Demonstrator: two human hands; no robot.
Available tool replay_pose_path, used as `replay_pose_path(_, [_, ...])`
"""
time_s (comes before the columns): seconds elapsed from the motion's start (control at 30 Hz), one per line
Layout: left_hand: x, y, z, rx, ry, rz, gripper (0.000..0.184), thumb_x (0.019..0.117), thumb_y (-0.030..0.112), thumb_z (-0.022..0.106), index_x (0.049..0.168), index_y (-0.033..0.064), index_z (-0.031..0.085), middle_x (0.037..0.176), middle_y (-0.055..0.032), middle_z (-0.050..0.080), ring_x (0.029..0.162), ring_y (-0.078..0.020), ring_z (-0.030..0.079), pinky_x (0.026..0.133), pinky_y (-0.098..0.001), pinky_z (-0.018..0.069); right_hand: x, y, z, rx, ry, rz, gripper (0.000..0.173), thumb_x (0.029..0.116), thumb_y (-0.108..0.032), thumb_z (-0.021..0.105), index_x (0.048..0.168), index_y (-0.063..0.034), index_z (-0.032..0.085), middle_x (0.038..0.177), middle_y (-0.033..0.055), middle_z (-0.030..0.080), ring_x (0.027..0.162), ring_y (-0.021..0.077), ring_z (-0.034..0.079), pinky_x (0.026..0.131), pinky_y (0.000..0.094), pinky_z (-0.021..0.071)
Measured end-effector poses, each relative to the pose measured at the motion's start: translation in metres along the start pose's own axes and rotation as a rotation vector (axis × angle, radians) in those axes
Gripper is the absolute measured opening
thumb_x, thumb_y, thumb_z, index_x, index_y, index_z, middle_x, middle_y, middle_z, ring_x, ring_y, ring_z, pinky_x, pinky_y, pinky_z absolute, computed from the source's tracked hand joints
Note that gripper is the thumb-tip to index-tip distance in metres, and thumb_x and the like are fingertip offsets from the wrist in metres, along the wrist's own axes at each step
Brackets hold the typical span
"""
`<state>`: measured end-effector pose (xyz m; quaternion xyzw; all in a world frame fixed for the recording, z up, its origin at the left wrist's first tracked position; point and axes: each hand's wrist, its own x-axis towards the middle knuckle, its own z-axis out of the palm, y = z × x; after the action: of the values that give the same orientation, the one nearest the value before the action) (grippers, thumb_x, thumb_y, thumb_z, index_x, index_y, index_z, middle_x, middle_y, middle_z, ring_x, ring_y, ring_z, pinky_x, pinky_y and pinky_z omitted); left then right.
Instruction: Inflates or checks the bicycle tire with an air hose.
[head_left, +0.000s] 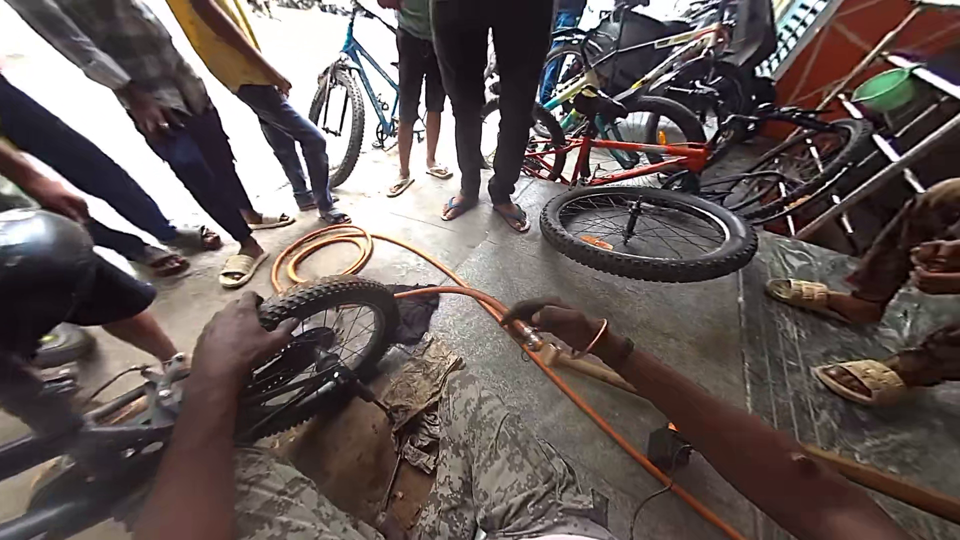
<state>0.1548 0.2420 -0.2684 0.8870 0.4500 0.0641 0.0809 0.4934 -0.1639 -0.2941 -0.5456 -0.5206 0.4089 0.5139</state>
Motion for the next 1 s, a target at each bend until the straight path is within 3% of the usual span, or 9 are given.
replay_pose_path(0.1, [0.000, -0.003, 0.003, 0.020, -0.010, -0.010, 0.076, 0.0855, 0.051, 0.079, 0.137, -0.0001, 0.055, 0.122, -0.0319, 0.064, 0.114, -0.0507, 0.063, 0.095, -0.0711, 0.0477, 0.031, -0.054, 0.037, 0.081, -0.130, -0.260, 0.051, 0.1062, -0.042, 0.047, 0.123, 0.0012, 0.067, 0.116, 0.0151, 0.072, 0.101, 0.0235, 0.072, 0.087, 0.0407, 0.0619])
replay_pose_path(0.2, [-0.003, -0.001, 0.000, 0.017, -0.023, -0.021, 0.074, 0.0863, 0.051, 0.078, 0.137, 0.0016, 0.056, 0.123, -0.0284, 0.065, 0.115, -0.0474, 0.064, 0.097, -0.0688, 0.0483, 0.058, -0.081, 0.077, 0.050, -0.255, -0.400, 0.051, 0.1057, -0.037, 0.048, 0.135, 0.0035, 0.060, 0.122, 0.0144, 0.068, 0.104, 0.0192, 0.068, 0.091, 0.0378, 0.0590])
replay_pose_path(0.33, [-0.012, 0.003, -0.002, -0.025, -0.010, -0.062, 0.070, 0.0857, 0.049, 0.079, 0.135, 0.0031, 0.058, 0.120, -0.0268, 0.067, 0.112, -0.0458, 0.065, 0.095, -0.0672, 0.0506, 0.089, -0.087, 0.120, -0.218, -0.263, -0.551, 0.047, 0.0923, 0.003, 0.060, 0.139, 0.0041, 0.056, 0.113, 0.0142, 0.071, 0.095, 0.0165, 0.072, 0.088, 0.0343, 0.0617])
replay_pose_path(0.5, [-0.022, 0.004, -0.005, -0.058, 0.027, -0.056, 0.067, 0.0860, 0.046, 0.079, 0.134, 0.0045, 0.059, 0.123, -0.0261, 0.065, 0.113, -0.0463, 0.064, 0.094, -0.0689, 0.0505, 0.101, -0.081, 0.144, -0.312, -0.214, -0.597, 0.044, 0.0895, -0.002, 0.076, 0.132, -0.0011, 0.063, 0.107, 0.0077, 0.073, 0.089, 0.0119, 0.073, 0.083, 0.0305, 0.0644])
replay_pose_path(0.67, [-0.021, 0.005, -0.004, -0.054, 0.032, -0.029, 0.068, 0.0858, 0.044, 0.080, 0.134, 0.0016, 0.058, 0.122, -0.0264, 0.065, 0.113, -0.0468, 0.064, 0.094, -0.0684, 0.0501, 0.099, -0.076, 0.144, -0.561, -0.076, -0.549, 0.032, 0.0916, -0.014, 0.077, 0.122, -0.0100, 0.069, 0.095, -0.0001, 0.073, 0.080, 0.0068, 0.069, 0.075, 0.0277, 0.0617])
replay_pose_path(0.77, [-0.023, 0.009, -0.004, -0.050, 0.030, -0.044, 0.069, 0.0856, 0.046, 0.080, 0.134, 0.0023, 0.057, 0.125, -0.0256, 0.064, 0.114, -0.0459, 0.063, 0.094, -0.0680, 0.0502, 0.107, -0.060, 0.139, -1.051, 0.064, -0.541, 0.025, 0.0887, -0.034, 0.075, 0.111, -0.0230, 0.074, 0.092, 0.0026, 0.067, 0.084, 0.0186, 0.066, 0.070, 0.0387, 0.0553])
replay_pose_path(0.87, [-0.025, 0.014, -0.004, -0.053, 0.027, -0.054, 0.076, 0.0843, 0.048, 0.080, 0.138, 0.0006, 0.055, 0.131, -0.0262, 0.060, 0.121, -0.0456, 0.060, 0.098, -0.0666, 0.0486, 0.128, -0.033, 0.127, -1.187, 0.054, -0.500, 0.021, 0.0913, -0.038, 0.072, 0.104, -0.0218, 0.074, 0.136, 0.0114, 0.060, 0.128, 0.0318, 0.056, 0.103, 0.0535, 0.0464])
replay_pose_path(0.9, [-0.027, 0.016, -0.003, -0.067, 0.031, -0.048, 0.081, 0.0828, 0.048, 0.082, 0.142, -0.0001, 0.052, 0.133, -0.0267, 0.059, 0.123, -0.0458, 0.058, 0.099, -0.0664, 0.0479, 0.137, -0.019, 0.123, -1.129, 0.027, -0.456, 0.021, 0.0947, -0.033, 0.069, 0.107, -0.0163, 0.074, 0.137, 0.0096, 0.062, 0.130, 0.0295, 0.057, 0.109, 0.0531, 0.0453])
replay_pose_path(1.0, [-0.033, 0.015, 0.002, -0.130, 0.048, 0.008, 0.102, 0.0763, 0.052, 0.086, 0.154, 0.0075, 0.037, 0.138, -0.0269, 0.056, 0.126, -0.0457, 0.056, 0.103, -0.0651, 0.0458, 0.166, 0.025, 0.124, -0.953, 0.050, -0.111, 0.029, 0.1067, -0.027, 0.050, 0.109, -0.0056, 0.068, 0.098, 0.0145, 0.071, 0.096, 0.0330, 0.071, 0.083, 0.0550, 0.0560])
